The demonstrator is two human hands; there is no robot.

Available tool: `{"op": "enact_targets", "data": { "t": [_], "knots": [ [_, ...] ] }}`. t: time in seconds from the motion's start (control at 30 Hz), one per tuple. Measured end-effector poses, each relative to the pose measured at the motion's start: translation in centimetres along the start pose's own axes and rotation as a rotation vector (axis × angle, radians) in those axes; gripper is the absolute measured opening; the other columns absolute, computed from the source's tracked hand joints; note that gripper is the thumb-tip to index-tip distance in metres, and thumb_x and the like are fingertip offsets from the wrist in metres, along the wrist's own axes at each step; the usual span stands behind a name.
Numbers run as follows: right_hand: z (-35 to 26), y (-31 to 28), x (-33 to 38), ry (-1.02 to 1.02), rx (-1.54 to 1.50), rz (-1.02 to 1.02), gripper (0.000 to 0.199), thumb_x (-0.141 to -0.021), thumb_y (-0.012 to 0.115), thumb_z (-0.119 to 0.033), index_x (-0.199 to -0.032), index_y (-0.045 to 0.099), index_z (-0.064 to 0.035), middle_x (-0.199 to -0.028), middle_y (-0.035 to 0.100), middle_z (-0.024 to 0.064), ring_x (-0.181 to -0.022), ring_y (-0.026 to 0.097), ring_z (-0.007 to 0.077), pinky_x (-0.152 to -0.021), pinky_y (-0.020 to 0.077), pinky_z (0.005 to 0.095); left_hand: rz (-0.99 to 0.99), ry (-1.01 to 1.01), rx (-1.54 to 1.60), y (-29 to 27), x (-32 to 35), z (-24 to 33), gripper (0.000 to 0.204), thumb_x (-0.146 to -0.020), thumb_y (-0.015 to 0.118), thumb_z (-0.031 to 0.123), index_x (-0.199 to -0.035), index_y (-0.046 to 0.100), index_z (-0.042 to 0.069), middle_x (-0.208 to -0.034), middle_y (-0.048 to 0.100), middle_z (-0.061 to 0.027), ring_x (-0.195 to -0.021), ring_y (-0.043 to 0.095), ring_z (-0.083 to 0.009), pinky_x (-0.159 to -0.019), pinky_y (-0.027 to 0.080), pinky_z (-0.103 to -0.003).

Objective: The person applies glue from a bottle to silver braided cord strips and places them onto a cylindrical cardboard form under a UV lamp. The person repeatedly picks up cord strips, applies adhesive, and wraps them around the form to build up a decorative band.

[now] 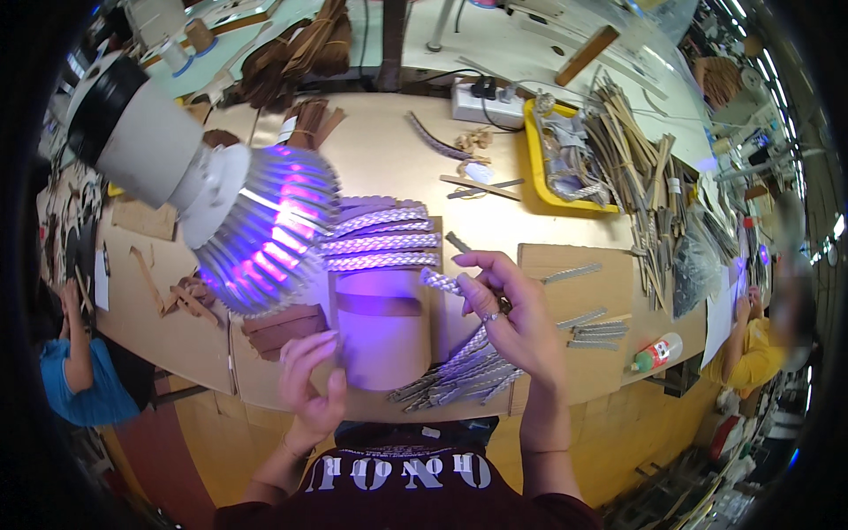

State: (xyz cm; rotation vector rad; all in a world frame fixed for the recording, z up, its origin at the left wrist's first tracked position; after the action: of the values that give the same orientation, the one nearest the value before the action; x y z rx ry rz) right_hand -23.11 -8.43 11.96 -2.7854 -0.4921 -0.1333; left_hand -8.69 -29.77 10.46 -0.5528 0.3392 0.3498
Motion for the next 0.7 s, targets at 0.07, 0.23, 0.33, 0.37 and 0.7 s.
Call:
{"op": "enact_targets", "data": {
  "t": [0.07, 0.23, 0.33, 0.37, 0.7],
  "knots": [
    [-1.5, 1.5, -0.1, -0.02, 0.068, -0.07, 0.023, -0.095, 0.062, -0.013, -0.115, 0.06, -0.0025, -0.073, 0.058, -0.0009, -0.069, 0.053, 0.0062, -0.063, 0.0413, 0.0202, 0.036, -0.146, 0.121, 0.4, -0.8, -1.4, 0.032, -0.078, 0.073, 0.015, -0.106, 0.065, 0.0, -0.102, 0.063, -0.0117, -0.09, 0.06, -0.0247, -0.085, 0.041, -0.036],
    [-6.0, 5.0, 0.2, -0.335, 0.403, -0.131, 0.024, -0.084, 0.073, -0.017, -0.104, 0.066, -0.0055, -0.071, 0.06, 0.0026, -0.062, 0.056, 0.0142, -0.065, 0.0421, 0.0283, 0.036, -0.312, 0.487, 2.5, -3.3, -2.3, 0.029, -0.08, 0.076, 0.013, -0.104, 0.065, -0.001, -0.088, 0.058, -0.0081, -0.08, 0.055, -0.0167, -0.077, 0.044, -0.03],
    [-8.5, 6.3, 1.2, -0.628, 0.65, -0.081, 0.023, -0.076, 0.077, -0.015, -0.097, 0.07, -0.0092, -0.075, 0.062, 0.0029, -0.066, 0.058, 0.0171, -0.065, 0.0424, 0.0319, 0.02, -0.322, 0.59, 2.5, -4.2, -1.9, 0.024, -0.082, 0.075, 0.009, -0.103, 0.068, 0.0, -0.086, 0.06, -0.0064, -0.08, 0.056, -0.0147, -0.076, 0.046, -0.028],
    [-9.0, 6.5, 1.7, -0.712, 0.716, -0.04, 0.022, -0.073, 0.078, -0.013, -0.093, 0.071, -0.0102, -0.077, 0.063, 0.0031, -0.068, 0.058, 0.0176, -0.066, 0.0426, 0.033, 0.01, -0.323, 0.612, 2.5, -4.3, -1.8, 0.022, -0.082, 0.074, 0.007, -0.103, 0.068, 0.0, -0.086, 0.061, -0.006, -0.08, 0.057, -0.0143, -0.075, 0.046, -0.027],
    [-8.8, 7.4, 6.6, -1.029, 0.99, 0.164, 0.032, -0.072, 0.07, -0.013, -0.104, 0.075, -0.0188, -0.101, 0.064, 0.0001, -0.087, 0.06, 0.0146, -0.081, 0.0379, 0.0315, 0.013, -0.286, 0.436, 0.4, -3.1, -2.4, 0.023, -0.081, 0.073, 0.001, -0.104, 0.071, 0.002, -0.096, 0.066, -0.0085, -0.081, 0.064, -0.0167, -0.074, 0.051, -0.027]
  ]
}}
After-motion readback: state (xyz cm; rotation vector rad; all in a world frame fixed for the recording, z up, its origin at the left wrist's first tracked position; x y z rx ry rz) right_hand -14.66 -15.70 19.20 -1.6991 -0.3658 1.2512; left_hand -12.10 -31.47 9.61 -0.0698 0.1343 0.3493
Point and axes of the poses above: each hand's wrist, its own x-axis away from the middle knuckle, its own y-axis out of the palm, z = x × y, the point moved 10 cm from there along -x, towards the middle knuckle
